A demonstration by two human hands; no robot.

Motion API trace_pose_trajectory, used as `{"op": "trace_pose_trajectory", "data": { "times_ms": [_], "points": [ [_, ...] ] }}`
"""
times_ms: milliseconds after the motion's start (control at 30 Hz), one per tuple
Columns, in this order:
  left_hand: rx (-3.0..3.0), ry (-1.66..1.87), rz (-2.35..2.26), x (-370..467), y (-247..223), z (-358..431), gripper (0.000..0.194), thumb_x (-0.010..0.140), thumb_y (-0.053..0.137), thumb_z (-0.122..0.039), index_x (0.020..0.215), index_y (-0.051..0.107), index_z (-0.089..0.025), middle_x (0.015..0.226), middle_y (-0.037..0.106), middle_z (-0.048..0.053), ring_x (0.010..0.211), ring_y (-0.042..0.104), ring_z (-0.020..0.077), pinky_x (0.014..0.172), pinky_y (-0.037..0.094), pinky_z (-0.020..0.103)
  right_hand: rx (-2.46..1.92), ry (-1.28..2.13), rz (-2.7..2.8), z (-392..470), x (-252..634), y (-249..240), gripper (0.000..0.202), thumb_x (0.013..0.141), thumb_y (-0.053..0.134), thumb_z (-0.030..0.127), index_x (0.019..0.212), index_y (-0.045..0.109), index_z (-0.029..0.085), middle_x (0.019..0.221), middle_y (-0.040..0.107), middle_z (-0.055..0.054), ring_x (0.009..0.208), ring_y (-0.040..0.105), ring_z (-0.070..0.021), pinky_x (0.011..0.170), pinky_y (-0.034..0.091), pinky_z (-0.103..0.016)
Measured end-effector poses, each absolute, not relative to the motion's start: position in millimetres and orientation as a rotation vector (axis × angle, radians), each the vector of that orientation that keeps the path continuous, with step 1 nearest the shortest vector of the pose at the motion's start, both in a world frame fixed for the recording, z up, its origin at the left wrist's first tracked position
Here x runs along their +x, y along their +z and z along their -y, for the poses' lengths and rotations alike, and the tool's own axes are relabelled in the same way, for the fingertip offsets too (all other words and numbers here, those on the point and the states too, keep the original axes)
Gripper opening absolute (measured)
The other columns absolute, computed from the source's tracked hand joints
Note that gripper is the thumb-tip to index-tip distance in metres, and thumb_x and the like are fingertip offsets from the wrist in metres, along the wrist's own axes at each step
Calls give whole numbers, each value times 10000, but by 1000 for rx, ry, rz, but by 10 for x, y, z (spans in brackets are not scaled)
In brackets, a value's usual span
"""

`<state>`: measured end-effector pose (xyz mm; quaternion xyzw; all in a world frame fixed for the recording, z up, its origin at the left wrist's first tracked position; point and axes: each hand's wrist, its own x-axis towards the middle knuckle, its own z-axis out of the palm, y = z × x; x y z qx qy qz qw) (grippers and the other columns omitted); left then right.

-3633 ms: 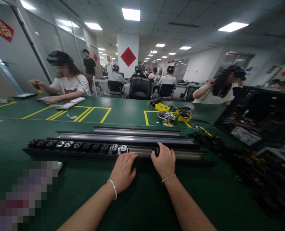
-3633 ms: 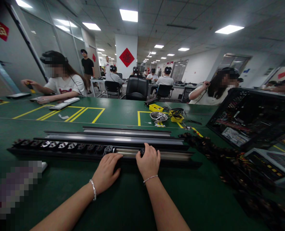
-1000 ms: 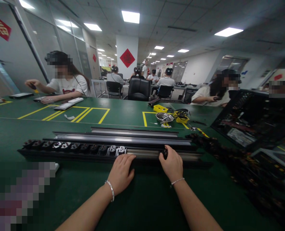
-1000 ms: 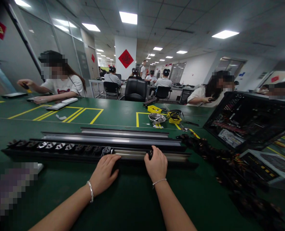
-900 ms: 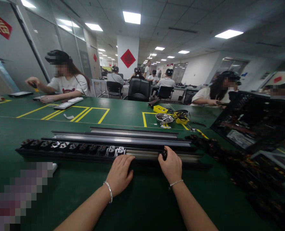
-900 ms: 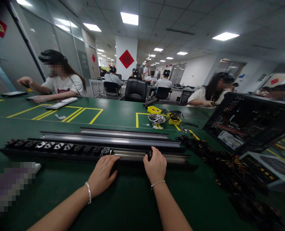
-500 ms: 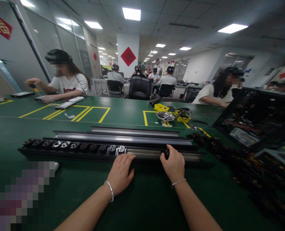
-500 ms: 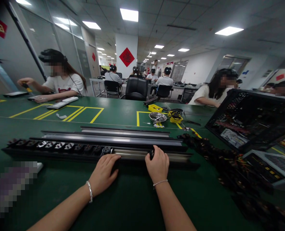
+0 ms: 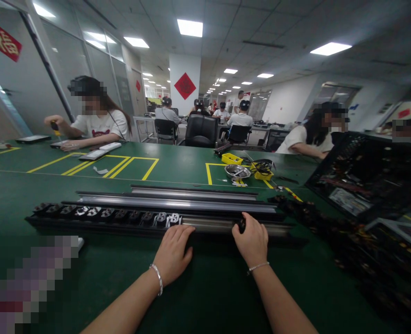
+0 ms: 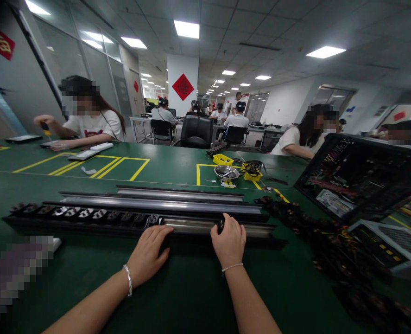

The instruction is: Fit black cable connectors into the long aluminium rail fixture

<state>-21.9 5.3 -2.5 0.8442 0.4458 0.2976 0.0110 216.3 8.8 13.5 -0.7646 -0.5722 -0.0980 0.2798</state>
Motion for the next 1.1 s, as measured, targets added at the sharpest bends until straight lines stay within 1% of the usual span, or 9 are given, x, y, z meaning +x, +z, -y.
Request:
{"op": "trace_pose_trajectory", "data": {
  "times_ms": [300,500,600,700,867,1100],
  "points": [
    [2626,932,-1386,-220,-24,-52,467,749,509,-153,1210,462,-213,1168,571,68,1107,494,232,989,382,445,-2065,-214,1509,-87,2187,138,447,782,410,262,1209,490,157,1158,609,-101,1101,512,-209,1031,228,-407],
    [2605,903,-1377,-215,-11,-53,468,759,497,-143,1219,447,-212,1176,562,69,1114,480,235,997,366,466,-2075,-272,1492,-89,2217,110,468,771,421,292,1210,489,144,1163,605,-118,1155,477,-230,1032,223,-425],
    [2603,895,-1372,-215,0,-56,468,757,500,-140,1217,445,-207,1175,561,69,1115,478,236,1000,363,467,-2081,-254,1491,-88,2229,124,457,775,411,277,1206,490,149,1161,608,-105,1131,496,-223,1030,228,-415],
    [2600,903,-1372,-216,7,-52,469,752,505,-140,1212,451,-211,1169,564,69,1110,486,236,995,370,463,-2094,-226,1483,-90,2243,125,457,774,408,270,1210,486,155,1167,607,-94,1113,510,-217,1035,220,-420],
    [2606,927,-1370,-205,7,-42,461,748,504,-137,1201,461,-209,1156,572,67,1097,494,229,984,386,443,-2099,-281,1448,-93,2272,91,478,764,432,295,1217,485,151,1168,601,-111,1153,480,-221,1047,204,-433],
    [2609,938,-1375,-208,-17,-57,466,748,510,-149,1208,461,-212,1166,570,68,1108,490,232,995,375,452,-2097,-265,1453,-77,2295,104,454,774,416,280,1203,492,151,1144,617,-101,1086,524,-212,1029,239,-405]
  ]
}}
